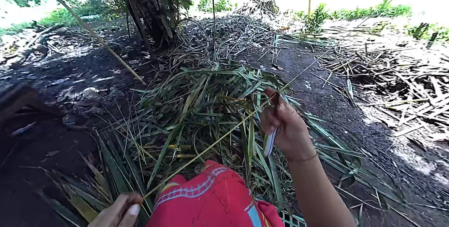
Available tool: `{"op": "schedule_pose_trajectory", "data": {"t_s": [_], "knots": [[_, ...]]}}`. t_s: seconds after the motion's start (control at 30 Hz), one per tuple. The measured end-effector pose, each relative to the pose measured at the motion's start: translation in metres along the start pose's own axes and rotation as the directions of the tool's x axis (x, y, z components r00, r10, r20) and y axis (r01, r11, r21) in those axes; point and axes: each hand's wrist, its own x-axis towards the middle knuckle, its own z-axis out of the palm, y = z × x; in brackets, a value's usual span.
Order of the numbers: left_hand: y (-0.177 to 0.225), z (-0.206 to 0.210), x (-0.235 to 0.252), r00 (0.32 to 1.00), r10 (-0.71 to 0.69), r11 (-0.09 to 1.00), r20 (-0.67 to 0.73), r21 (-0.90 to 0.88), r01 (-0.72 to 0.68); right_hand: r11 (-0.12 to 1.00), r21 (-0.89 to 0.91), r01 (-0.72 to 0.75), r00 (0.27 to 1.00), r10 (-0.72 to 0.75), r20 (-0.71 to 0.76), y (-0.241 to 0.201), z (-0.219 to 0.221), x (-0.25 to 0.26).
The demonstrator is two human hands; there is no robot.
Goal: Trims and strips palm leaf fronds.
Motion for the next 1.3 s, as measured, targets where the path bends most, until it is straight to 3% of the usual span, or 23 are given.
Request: {"op": "schedule_pose_trajectory", "data": {"t_s": [0.07,0.17,0.27,0.33,0.43,0.53,0.6,0.67,0.73,0.8,0.87,0.97,1.13,1.23,1.3], "knots": [[0.044,0.013,0.024,0.980,0.121,0.993,-0.161,0.018,-0.120,0.998,0.042,-0.053,0.993,0.048,0.112,0.017,0.028,-0.013],[0.090,0.041,0.064,0.863,0.256,0.965,-0.435,0.072,-0.250,0.993,0.038,-0.112,0.968,0.101,0.230,0.041,0.064,-0.032],[0.108,0.051,0.085,0.813,0.284,0.946,-0.509,0.007,-0.325,0.994,0.007,-0.106,0.941,0.098,0.323,0.052,0.077,-0.038],[0.108,0.052,0.085,0.817,0.266,0.939,-0.512,-0.055,-0.341,0.998,-0.006,-0.063,0.956,0.062,0.285,0.050,0.071,-0.033],[0.094,0.050,0.073,0.820,0.245,0.941,-0.517,-0.076,-0.329,0.999,-0.047,0.021,0.997,-0.018,0.074,0.032,0.036,-0.013],[0.082,0.046,0.061,0.813,0.219,0.959,-0.540,-0.035,-0.281,0.998,-0.023,0.054,0.992,-0.057,-0.116,0.013,0.004,0.005],[0.080,0.048,0.060,0.804,0.217,0.965,-0.554,0.000,-0.261,1.000,0.027,-0.010,0.997,0.012,-0.078,0.012,0.008,0.002],[0.081,0.052,0.062,0.790,0.228,0.966,-0.569,0.028,-0.258,0.983,0.069,-0.170,0.982,0.163,0.095,0.020,0.029,-0.013],[0.085,0.056,0.066,0.770,0.254,0.961,-0.585,0.063,-0.269,0.943,0.105,-0.316,0.918,0.276,0.286,0.035,0.055,-0.030],[0.089,0.060,0.066,0.753,0.287,0.953,-0.592,0.094,-0.288,0.918,0.130,-0.374,0.873,0.301,0.383,0.045,0.073,-0.039],[0.090,0.058,0.062,0.746,0.306,0.946,-0.591,0.101,-0.308,0.930,0.158,-0.332,0.899,0.261,0.351,0.046,0.074,-0.039],[0.080,0.046,0.047,0.780,0.268,0.955,-0.565,0.048,-0.294,0.973,0.148,-0.177,0.975,0.152,0.164,0.035,0.041,-0.019],[0.047,0.016,0.022,0.918,0.139,0.985,-0.372,-0.044,-0.167,0.998,0.032,0.058,0.988,-0.052,-0.148,0.001,-0.024,0.009],[0.047,0.014,0.032,0.970,0.096,0.995,-0.225,-0.015,-0.102,1.000,0.004,0.028,0.989,-0.027,-0.144,0.000,-0.009,0.000],[0.063,0.026,0.050,0.944,0.170,0.984,-0.282,-0.009,-0.180,1.000,0.018,-0.014,0.999,0.015,-0.045,0.007,0.013,-0.010]]}}
